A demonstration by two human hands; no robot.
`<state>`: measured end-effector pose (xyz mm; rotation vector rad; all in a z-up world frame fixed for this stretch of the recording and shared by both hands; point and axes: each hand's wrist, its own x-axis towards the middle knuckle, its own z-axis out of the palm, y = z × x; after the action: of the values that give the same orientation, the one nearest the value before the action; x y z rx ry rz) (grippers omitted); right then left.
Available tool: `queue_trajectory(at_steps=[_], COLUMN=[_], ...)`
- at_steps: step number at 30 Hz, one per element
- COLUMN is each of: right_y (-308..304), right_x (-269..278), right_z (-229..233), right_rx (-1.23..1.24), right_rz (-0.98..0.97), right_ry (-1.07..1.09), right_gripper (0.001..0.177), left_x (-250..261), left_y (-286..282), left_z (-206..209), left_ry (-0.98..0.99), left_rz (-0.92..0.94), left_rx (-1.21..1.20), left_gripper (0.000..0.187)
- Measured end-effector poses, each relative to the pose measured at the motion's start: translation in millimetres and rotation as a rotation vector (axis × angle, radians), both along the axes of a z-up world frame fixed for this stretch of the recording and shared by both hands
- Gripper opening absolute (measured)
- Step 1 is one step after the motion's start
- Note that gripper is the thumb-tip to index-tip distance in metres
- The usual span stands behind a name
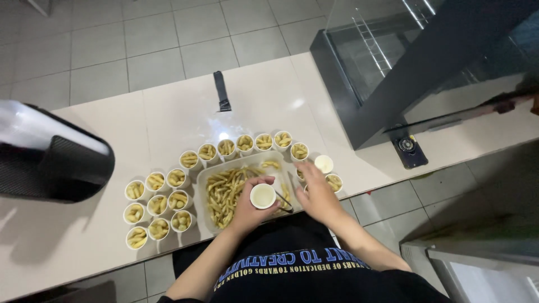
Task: Portioning cooked french fries from a large container into individual paper cups using metal tongs.
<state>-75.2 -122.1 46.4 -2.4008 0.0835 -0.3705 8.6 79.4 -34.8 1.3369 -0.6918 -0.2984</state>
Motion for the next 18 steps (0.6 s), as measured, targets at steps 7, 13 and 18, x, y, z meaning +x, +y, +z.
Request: queue_trajectory(at_steps=[7,13,18], right_y=[41,52,62], right_x=[1,5,12], right_z=[-1,-26,-32], right_rx=[-0.107,-0.317,-0.449], right_rz=[0.111,0.069,0.026], right_ry=[0.137,0.222,0.283], right_gripper=[0.062,0.064,0.063], left_x=[5,11,16], left_y=[45,90,112], left_z=[3,7,-14], left_ry=[0.001,-0.054,0.005], left_rz=[0.136,0.367,0.438], left_rx=[0.043,0.174,0.07], left_gripper=[0.058,0.053,0.053])
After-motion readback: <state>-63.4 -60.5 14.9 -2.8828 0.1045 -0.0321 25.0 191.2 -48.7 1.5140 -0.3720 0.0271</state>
